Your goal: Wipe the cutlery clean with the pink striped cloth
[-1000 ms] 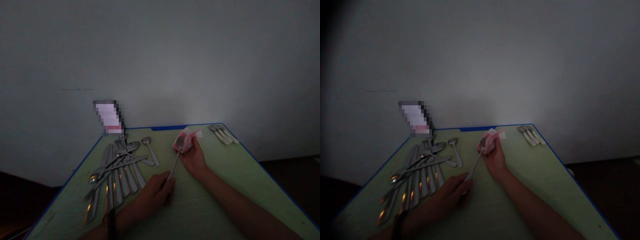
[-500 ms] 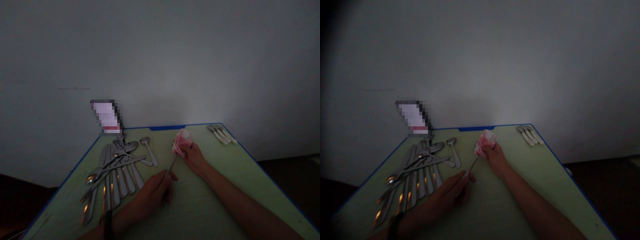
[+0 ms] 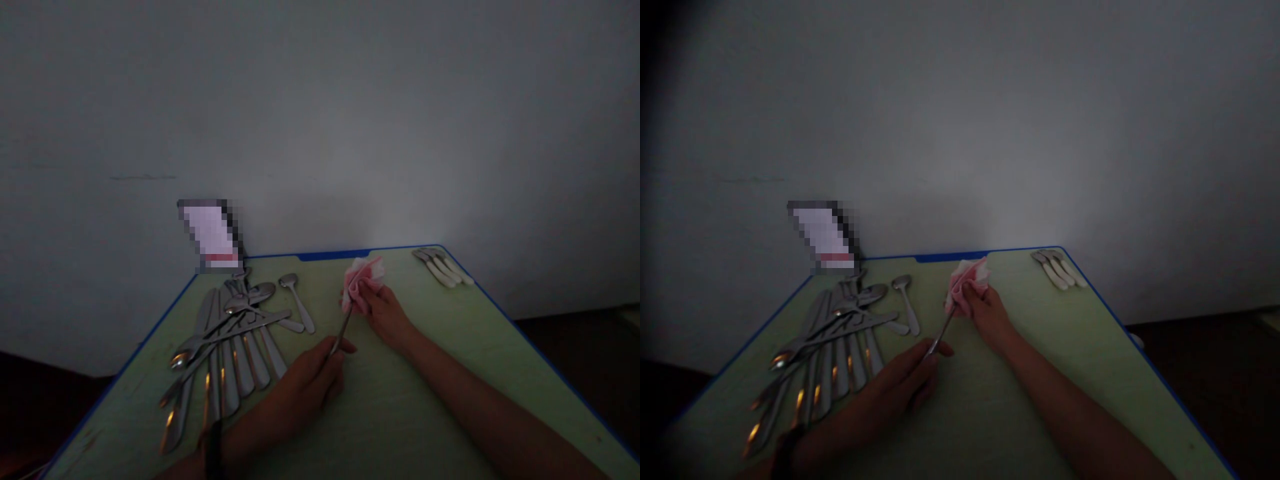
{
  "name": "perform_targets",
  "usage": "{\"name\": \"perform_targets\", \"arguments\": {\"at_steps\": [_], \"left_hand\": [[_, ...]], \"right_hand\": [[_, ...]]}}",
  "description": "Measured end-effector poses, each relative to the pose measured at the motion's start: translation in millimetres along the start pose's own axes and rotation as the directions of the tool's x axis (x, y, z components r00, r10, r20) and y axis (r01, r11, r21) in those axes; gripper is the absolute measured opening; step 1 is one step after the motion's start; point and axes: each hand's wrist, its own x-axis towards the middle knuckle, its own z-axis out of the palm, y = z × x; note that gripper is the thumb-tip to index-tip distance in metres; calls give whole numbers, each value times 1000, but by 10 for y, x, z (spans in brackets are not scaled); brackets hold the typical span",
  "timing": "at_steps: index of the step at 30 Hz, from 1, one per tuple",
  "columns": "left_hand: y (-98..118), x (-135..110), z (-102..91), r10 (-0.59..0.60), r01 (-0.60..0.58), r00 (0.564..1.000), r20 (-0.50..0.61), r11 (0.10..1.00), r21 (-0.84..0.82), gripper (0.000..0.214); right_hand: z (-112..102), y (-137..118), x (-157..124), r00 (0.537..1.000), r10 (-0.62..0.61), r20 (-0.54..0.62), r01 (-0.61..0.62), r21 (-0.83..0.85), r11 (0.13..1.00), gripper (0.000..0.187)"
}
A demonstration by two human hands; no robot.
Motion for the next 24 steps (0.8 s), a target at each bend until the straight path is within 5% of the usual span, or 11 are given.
{"name": "perform_targets", "arguments": {"at_steps": [10,17,24], "left_hand": [[-66,14,19,-15,20,1000,25,980,-197,37],[-34,14,20,-15,16,1000,13,993,-116,35],[-12,2,7,2,-2,1000,-18,1000,-3,34]], "right_hand": [[13,19,-20,1000,21,13,-21,27,999,26],[5,14,-14,996,82,-34,-80,63,995,9],[27,-44,-32,998,64,-8,-63,76,995,15]]}}
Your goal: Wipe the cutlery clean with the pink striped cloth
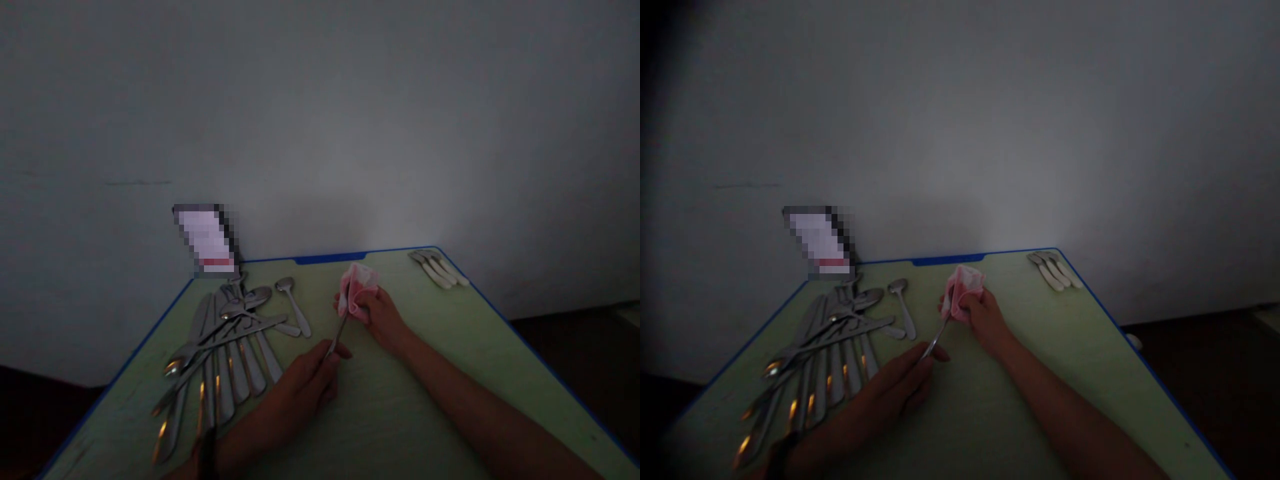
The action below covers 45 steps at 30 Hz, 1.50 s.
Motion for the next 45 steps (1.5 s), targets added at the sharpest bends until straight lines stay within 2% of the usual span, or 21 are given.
{"name": "perform_targets", "arguments": {"at_steps": [5,10,14,17,21,28,33,39,45], "left_hand": [[-36,-3,8,-2,2,1000,-16,1000,-21,35],[-56,5,18,-15,15,1000,-2,998,-67,34],[-12,1,4,-22,23,999,29,999,-31,35],[0,-4,0,-6,6,1000,-2,1000,13,35],[-32,-2,5,28,-26,999,-40,999,42,33],[-36,1,3,21,-18,999,-34,994,104,33],[-40,3,9,10,-9,1000,-9,1000,15,36],[-13,4,5,5,-4,1000,22,999,-47,34],[-25,-3,3,-3,4,1000,30,1000,-29,34]], "right_hand": [[-33,51,25,1000,-25,13,26,-31,999,12],[4,35,16,999,-38,32,39,-20,999,30],[18,9,6,999,-21,31,21,1,1000,37],[-2,17,13,999,4,53,-5,12,1000,33],[-27,15,15,998,29,59,-31,26,999,17],[-47,-20,15,993,59,98,-66,72,995,27],[-35,10,27,997,8,79,-11,32,999,16],[-22,33,20,998,-8,67,11,-48,999,36],[-14,18,20,999,-3,49,6,-57,998,41]]}}
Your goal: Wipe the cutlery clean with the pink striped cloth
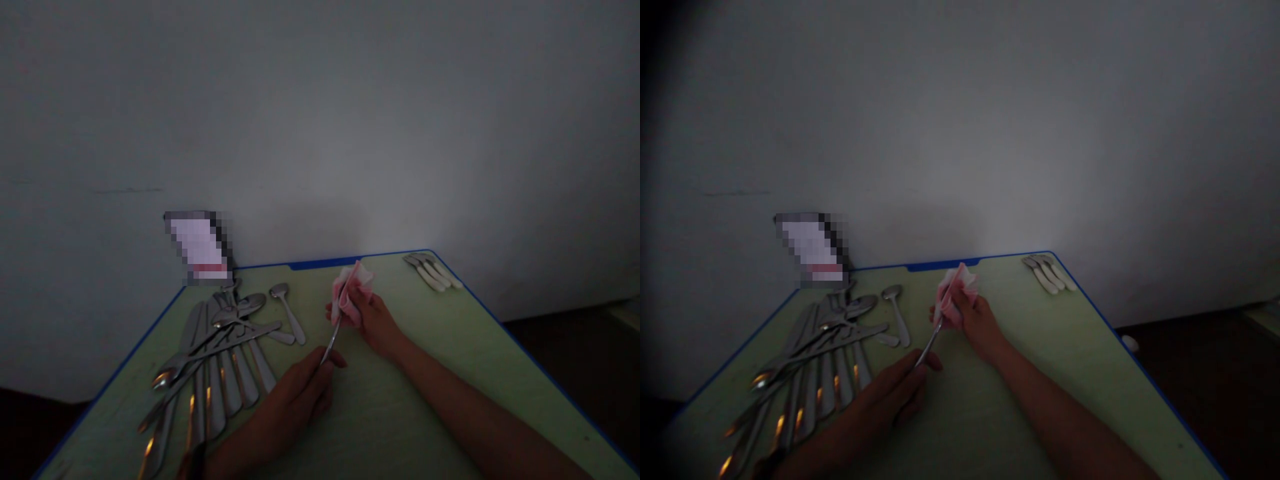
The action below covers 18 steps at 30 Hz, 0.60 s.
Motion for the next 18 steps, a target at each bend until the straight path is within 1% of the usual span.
{"name": "perform_targets", "arguments": {"at_steps": [4,11,13,15,18], "left_hand": [[-23,14,8,5,-4,1000,16,999,-31,34],[-7,9,4,29,-29,1000,-12,1000,-4,34],[-14,6,3,32,-32,999,-26,999,18,33],[-26,4,5,14,-15,1000,-19,1000,-4,33],[-44,9,10,-6,6,1000,-2,998,-60,34]], "right_hand": [[12,-24,-10,1000,11,6,-11,0,1000,39],[12,-24,-15,1000,26,3,-26,30,999,34],[14,-34,-27,999,29,15,-30,51,998,27],[13,-41,-34,999,38,17,-39,98,994,17],[2,-34,-21,998,59,-30,-54,155,986,10]]}}
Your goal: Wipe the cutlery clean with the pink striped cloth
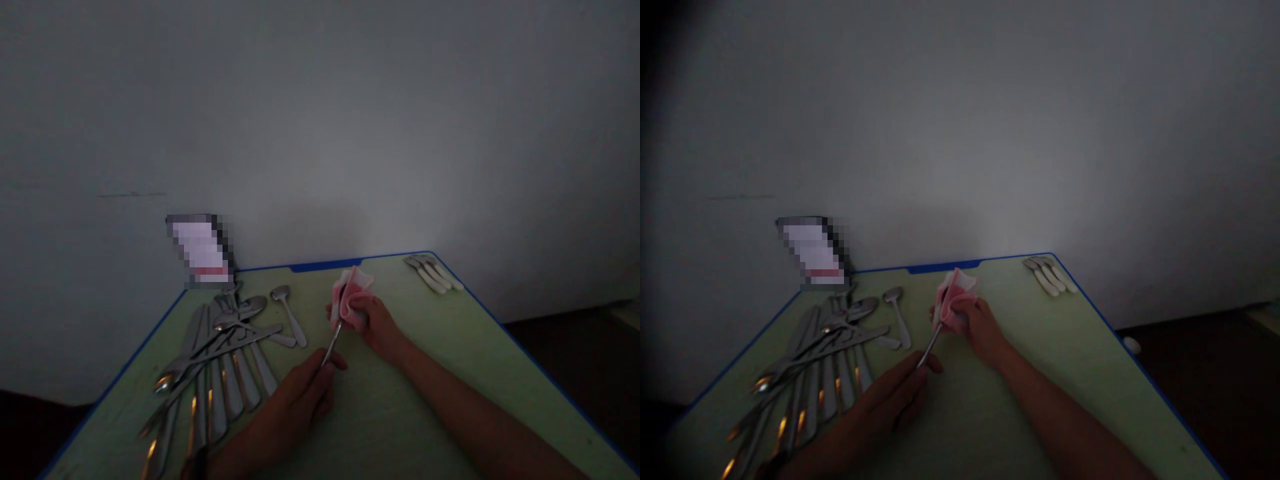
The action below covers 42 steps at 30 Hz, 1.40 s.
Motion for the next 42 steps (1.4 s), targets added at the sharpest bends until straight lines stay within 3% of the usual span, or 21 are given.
{"name": "perform_targets", "arguments": {"at_steps": [6,13,16,19,22,26,31,36,42], "left_hand": [[50,9,8,-33,33,999,12,999,-17,35],[132,-19,33,-19,23,992,-123,999,35,45],[78,-5,40,37,-38,995,-98,999,-12,45],[27,7,36,74,-76,996,-46,997,-27,38],[7,11,26,60,-60,998,-12,998,20,33],[-6,16,23,33,-33,999,-24,999,17,32],[-7,15,29,29,-29,999,-17,1000,-1,33],[30,10,18,17,-17,1000,-1,1000,6,34],[36,11,11,10,-10,1000,9,997,82,33]], "right_hand": [[-31,29,63,998,-30,-54,33,49,998,13],[0,-4,94,997,-35,-67,48,205,978,13],[0,-22,108,997,-43,-63,57,237,970,8],[-11,-31,98,998,-2,-66,13,163,987,5],[-20,-27,68,996,14,-84,-8,72,997,2],[-11,-7,43,998,-15,-53,16,6,1000,13],[0,-22,69,995,21,-95,-6,158,987,10],[-27,-73,86,994,89,-71,-64,297,953,19],[-30,-2,78,1000,27,8,-28,175,984,11]]}}
